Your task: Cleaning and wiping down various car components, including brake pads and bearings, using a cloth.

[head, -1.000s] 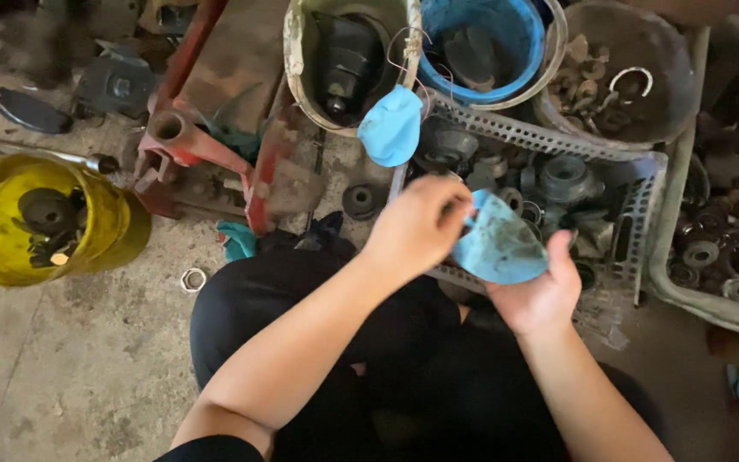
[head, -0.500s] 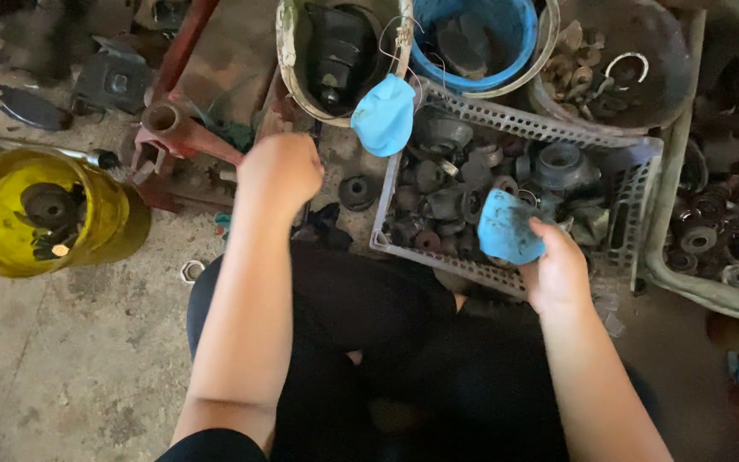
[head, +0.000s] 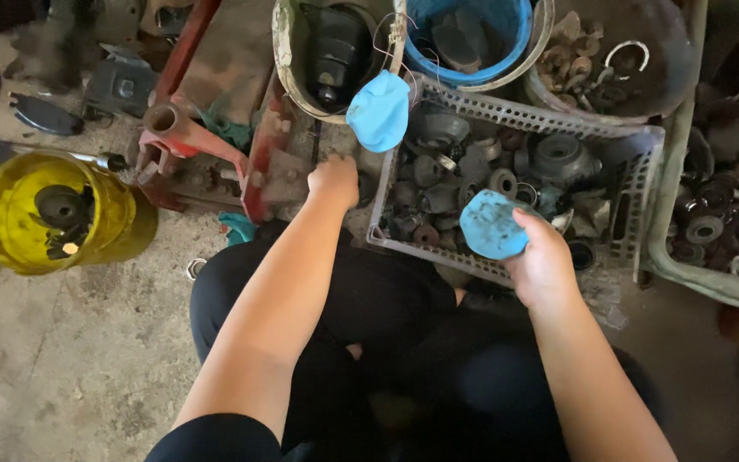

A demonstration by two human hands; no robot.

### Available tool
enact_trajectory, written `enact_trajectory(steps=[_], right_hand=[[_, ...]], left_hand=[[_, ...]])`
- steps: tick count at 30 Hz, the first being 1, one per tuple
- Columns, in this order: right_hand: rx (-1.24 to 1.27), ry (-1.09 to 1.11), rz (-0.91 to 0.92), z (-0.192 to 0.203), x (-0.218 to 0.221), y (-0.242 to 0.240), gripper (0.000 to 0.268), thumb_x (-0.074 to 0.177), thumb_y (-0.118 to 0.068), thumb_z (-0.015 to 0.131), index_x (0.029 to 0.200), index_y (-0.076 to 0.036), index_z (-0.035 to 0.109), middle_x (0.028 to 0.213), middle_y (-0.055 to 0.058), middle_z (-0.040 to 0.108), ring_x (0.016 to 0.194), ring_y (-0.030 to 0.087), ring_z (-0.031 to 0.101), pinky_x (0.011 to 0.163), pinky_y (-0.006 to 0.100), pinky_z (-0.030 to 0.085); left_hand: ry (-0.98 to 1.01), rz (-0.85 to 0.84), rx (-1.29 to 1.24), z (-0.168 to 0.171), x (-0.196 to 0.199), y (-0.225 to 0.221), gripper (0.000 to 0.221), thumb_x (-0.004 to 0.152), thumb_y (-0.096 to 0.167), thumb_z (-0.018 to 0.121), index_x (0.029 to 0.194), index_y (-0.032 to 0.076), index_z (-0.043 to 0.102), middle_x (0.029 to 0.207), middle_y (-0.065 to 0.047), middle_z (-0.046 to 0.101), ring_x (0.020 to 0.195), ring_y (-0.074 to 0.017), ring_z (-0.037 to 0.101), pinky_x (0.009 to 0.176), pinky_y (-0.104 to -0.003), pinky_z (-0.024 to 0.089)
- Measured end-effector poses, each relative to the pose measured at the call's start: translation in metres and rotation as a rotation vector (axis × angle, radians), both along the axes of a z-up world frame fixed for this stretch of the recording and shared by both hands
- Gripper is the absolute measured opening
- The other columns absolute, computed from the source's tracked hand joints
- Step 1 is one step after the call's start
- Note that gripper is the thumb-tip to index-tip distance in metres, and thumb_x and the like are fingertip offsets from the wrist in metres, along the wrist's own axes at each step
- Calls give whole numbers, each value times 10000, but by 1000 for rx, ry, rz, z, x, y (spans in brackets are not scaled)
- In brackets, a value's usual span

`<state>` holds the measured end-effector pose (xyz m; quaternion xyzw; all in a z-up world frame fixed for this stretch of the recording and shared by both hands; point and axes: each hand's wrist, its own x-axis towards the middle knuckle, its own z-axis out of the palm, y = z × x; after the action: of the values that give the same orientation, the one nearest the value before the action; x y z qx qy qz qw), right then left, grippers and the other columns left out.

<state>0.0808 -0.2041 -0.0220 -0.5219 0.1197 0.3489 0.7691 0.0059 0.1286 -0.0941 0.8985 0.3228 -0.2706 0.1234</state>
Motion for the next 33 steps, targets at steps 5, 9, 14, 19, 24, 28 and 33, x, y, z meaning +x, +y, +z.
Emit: enact_trajectory(steps=[5, 9, 14, 19, 24, 28, 33], right_hand=[[14, 25, -6, -6, -1, 0, 346, 992, -218, 545, 1238, 10, 633, 1219, 117, 716, 1143, 261, 677, 1047, 445, 503], [-20, 43, -22, 3, -2, 2, 330, 995, -227, 555, 1225, -6, 638, 1216, 98, 715, 1143, 245, 674, 1042, 441, 497], [-19, 50, 6, 6, -3, 4, 329, 995, -238, 560, 1218, -10, 640, 1209, 99, 714, 1129, 246, 676, 1026, 440, 504], [-27, 40, 16, 12, -6, 7, 325, 994, -241, 571, 1205, -5, 646, 1205, 94, 715, 1129, 241, 676, 1024, 439, 507], [-72, 37, 27, 13, -4, 8, 315, 990, -257, 580, 1188, -21, 644, 1179, 81, 720, 1109, 228, 682, 1015, 423, 508], [-71, 23, 49, 10, -3, 2, 318, 1001, -266, 583, 1184, -13, 645, 1177, 80, 720, 1103, 221, 681, 1012, 407, 497], [-33, 11, 48, 7, -2, 1, 305, 996, -263, 588, 1176, -25, 652, 1167, 77, 719, 1090, 223, 680, 1001, 414, 500]], left_hand=[[19, 7, 11, 14, 4, 2, 591, 902, 190, 733, 1424, 91, 475, 1506, -168, 435, 1324, -379, 517, 979, -479, 541], [-448, 267, -76, -35, 13, 34, 493, 976, 190, 682, 1427, 27, 570, 1401, -235, 639, 1318, -397, 614, 1081, -481, 531], [-761, 733, -765, 0, 17, 24, 572, 904, 315, 726, 1379, 48, 552, 1333, -120, 665, 1259, -300, 648, 1028, -462, 528], [-834, 827, -1114, 0, 15, 26, 586, 895, 315, 719, 1388, 42, 558, 1318, -117, 667, 1214, -278, 641, 1009, -455, 532], [-860, 978, -1004, 19, 1, 23, 506, 908, 236, 743, 1322, -43, 659, 1111, -130, 685, 953, -252, 679, 799, -391, 525], [-759, 1051, -862, 120, -24, 8, 466, 854, 171, 707, 1288, 34, 607, 1060, -89, 760, 922, -212, 718, 835, -352, 552], [-955, 679, -447, 182, -54, 21, 298, 900, 136, 690, 1153, -7, 626, 1036, -169, 738, 918, -250, 731, 818, -374, 591]])
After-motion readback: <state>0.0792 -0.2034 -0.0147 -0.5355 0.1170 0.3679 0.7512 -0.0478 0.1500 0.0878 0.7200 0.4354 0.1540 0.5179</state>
